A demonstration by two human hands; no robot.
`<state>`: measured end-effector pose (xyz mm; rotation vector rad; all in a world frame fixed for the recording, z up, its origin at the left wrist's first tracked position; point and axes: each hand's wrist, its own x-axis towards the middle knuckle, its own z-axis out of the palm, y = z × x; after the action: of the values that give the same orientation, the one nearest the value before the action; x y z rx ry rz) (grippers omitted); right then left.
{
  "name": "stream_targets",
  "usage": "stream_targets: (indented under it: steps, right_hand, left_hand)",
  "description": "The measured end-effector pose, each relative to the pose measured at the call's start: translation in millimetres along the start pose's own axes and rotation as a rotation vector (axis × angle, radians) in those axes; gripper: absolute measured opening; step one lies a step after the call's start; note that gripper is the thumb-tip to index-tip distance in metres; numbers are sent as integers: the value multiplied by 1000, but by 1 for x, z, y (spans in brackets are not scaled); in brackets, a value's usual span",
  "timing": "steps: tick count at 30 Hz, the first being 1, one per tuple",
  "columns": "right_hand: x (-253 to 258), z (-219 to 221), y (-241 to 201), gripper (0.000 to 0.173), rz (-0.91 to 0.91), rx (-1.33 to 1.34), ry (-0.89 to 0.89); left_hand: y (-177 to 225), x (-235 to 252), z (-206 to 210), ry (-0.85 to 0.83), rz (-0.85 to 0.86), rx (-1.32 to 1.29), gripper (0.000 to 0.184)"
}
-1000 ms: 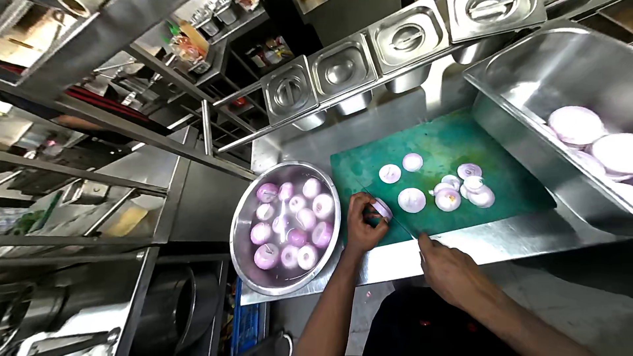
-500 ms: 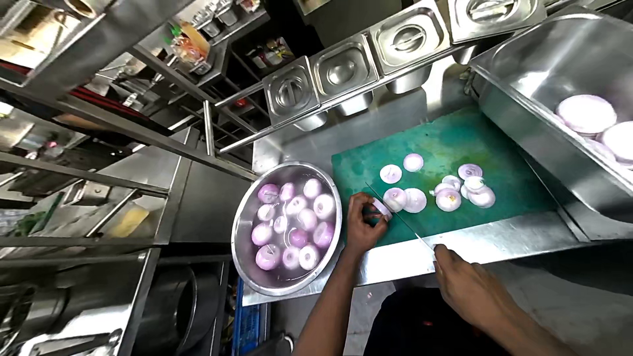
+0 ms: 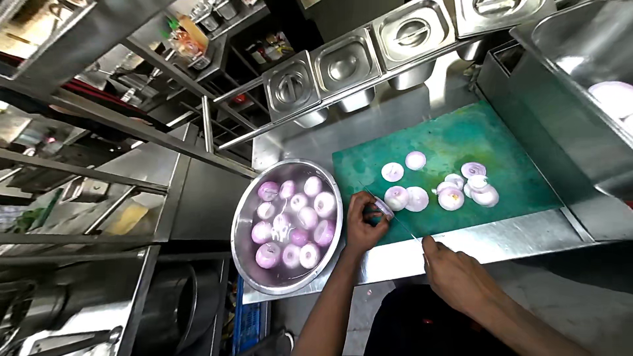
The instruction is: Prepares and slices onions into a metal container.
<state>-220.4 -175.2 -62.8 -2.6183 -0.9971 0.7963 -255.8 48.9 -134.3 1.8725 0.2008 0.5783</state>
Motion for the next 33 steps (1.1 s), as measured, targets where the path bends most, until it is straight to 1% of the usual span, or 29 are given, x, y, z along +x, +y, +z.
stream_targets:
  steps: [6, 8, 9, 10, 12, 14, 15, 17, 19, 21, 23, 25, 27, 28, 30, 31, 33]
  right_hand:
    - [22, -8, -8, 25, 6, -12, -94]
    - [16, -5, -3, 28, 34, 15, -153]
    - [8, 2, 5, 32, 54, 42, -180]
    - [-3, 14, 16, 35, 74, 57, -177]
    - [-30, 40, 39, 36, 90, 29, -96]
    - [-48, 51, 52, 32, 71, -1, -24]
    - [-50, 50, 54, 32, 64, 19, -43]
    - [-45, 40, 61, 36, 48, 124, -162]
    - [-40, 35, 73, 38, 1, 270, -213]
    - [-43, 31, 84, 37, -37, 408, -152]
    - [-50, 30, 95, 36, -27, 538, -85]
    - [-58, 30, 105, 35, 13, 632, -42]
    - [-64, 30, 112, 34, 54, 677, -15]
    - [-66, 30, 114, 33, 68, 693, -8]
    - [-68, 31, 117, 33, 71, 718, 6]
    - [-69, 31, 119, 32, 68, 720, 11]
    - [-72, 31, 121, 32, 66, 712, 24]
  left_hand:
    - [-4, 0, 1, 27, 2, -15, 47]
    - [-5, -1, 2, 38, 20, -8, 47]
    - [-5, -2, 2, 44, 21, -9, 47]
    - [-4, -2, 2, 50, 12, -2, 48]
    - [-2, -1, 1, 53, -16, 9, 47]
    - [-1, -3, 2, 55, -37, 10, 47]
    - [0, -2, 2, 54, -40, 6, 47]
    - [-2, 0, 2, 57, -40, -9, 47]
    - [-4, 0, 1, 51, -26, -25, 47]
    - [-8, 0, 0, 58, -19, -29, 49]
    - [-11, 0, 0, 63, -4, -17, 50]
    - [-12, 0, 3, 61, -10, 59, 52]
    - [-8, 5, 8, 40, -25, 233, 59]
    - [-2, 9, 11, 11, -39, 353, 69]
    - [13, 22, 20, -117, -124, 624, 90]
    - [22, 30, 24, -203, -182, 732, 94]
    - [37, 46, 28, -339, -313, 830, 85]
